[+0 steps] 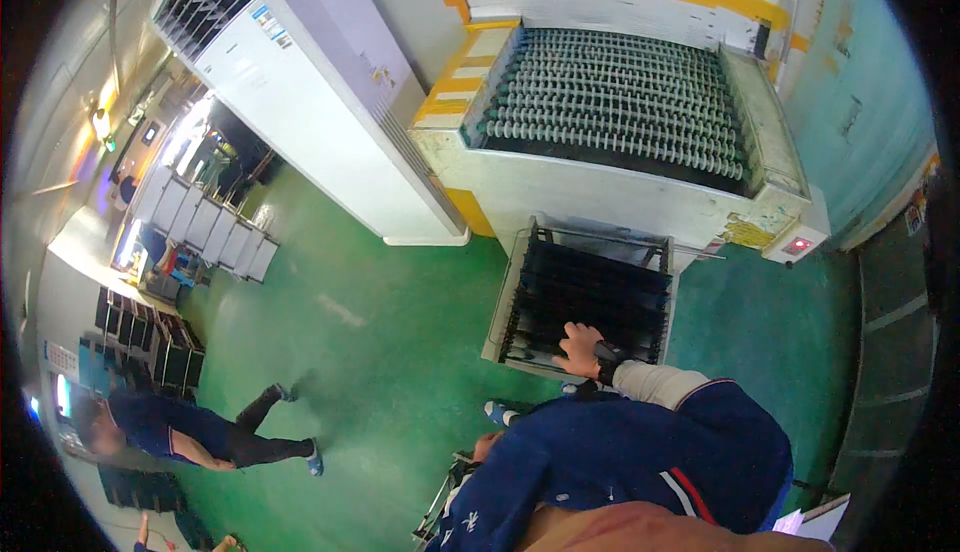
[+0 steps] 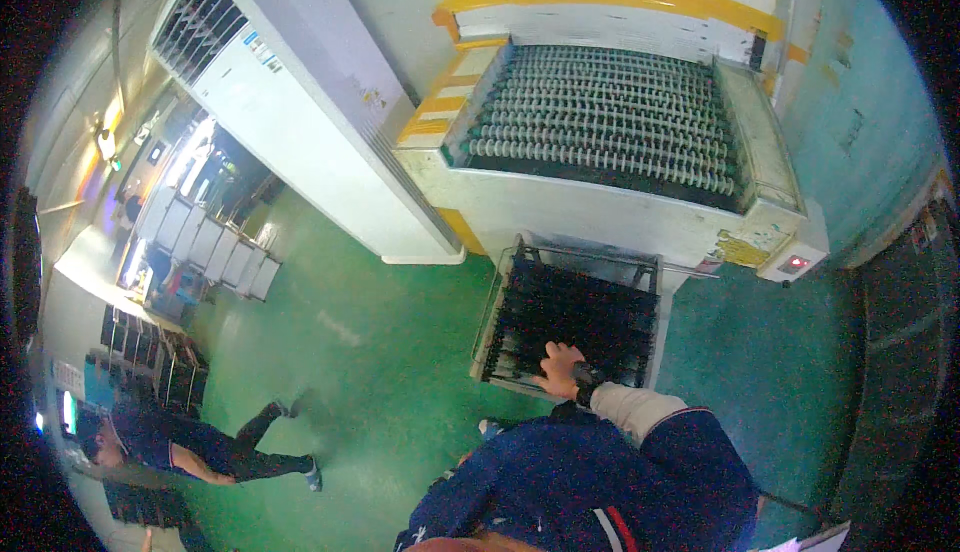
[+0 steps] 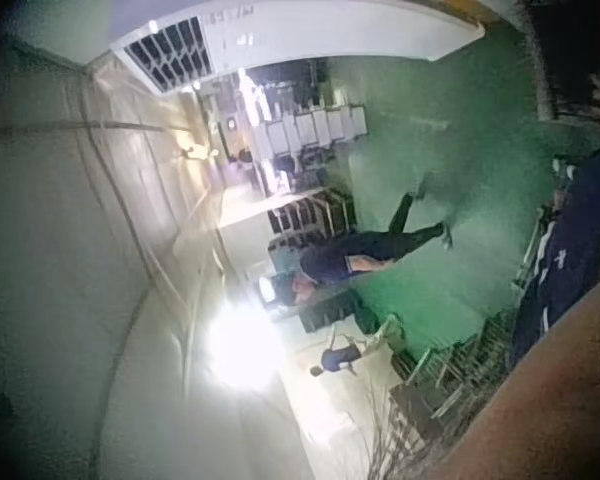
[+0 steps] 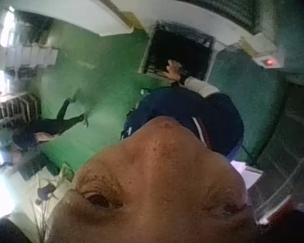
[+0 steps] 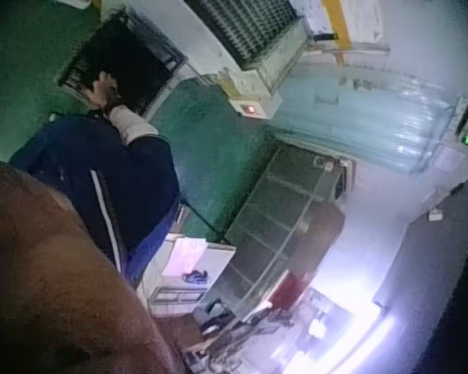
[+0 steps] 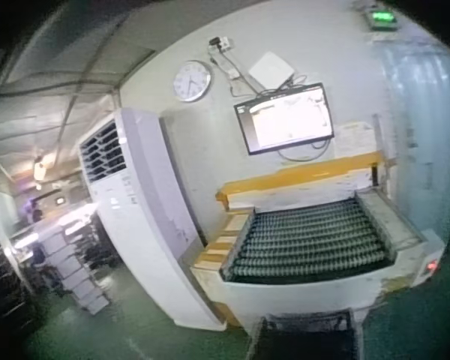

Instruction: Moving metal racks and loading metal plates into an industrial processing machine.

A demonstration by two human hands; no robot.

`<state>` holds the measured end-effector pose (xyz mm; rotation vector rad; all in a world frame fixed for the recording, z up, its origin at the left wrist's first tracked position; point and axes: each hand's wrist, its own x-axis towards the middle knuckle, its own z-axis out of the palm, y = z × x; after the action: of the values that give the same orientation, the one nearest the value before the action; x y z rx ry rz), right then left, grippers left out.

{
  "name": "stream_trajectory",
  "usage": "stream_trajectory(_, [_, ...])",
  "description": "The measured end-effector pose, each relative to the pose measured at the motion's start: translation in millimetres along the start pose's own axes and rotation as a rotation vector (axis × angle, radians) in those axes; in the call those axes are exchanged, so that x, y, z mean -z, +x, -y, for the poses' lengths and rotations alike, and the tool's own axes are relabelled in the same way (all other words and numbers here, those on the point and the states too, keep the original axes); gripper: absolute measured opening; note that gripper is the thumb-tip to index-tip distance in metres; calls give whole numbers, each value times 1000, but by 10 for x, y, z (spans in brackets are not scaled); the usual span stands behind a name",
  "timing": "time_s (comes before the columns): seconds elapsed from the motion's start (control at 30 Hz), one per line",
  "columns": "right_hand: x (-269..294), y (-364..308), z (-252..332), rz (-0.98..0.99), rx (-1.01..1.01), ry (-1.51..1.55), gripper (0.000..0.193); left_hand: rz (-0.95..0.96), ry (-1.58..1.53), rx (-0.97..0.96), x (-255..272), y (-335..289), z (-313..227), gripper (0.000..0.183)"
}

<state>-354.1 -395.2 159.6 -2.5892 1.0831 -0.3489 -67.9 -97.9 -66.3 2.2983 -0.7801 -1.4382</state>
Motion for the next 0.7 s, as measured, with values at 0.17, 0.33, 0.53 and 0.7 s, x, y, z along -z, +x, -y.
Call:
stream_trajectory(0.17, [-35, 51, -1, 68, 54, 38, 36, -65, -18, -104, 93, -346, -340, 56])
stream_trajectory(0.33, [-98, 67, 63, -28, 11, -34, 35, -47, 5, 30, 113, -396, -524, 54])
stream_trajectory(0.53, [-164, 99, 97, 98, -42, -81, 38, -84, -130, -53, 139, -386, -459, 54])
stream_trajectory(0.7, [-212, 117, 92, 27, 23, -106, 38, -62, -126, 76, 219, -434, -454, 50])
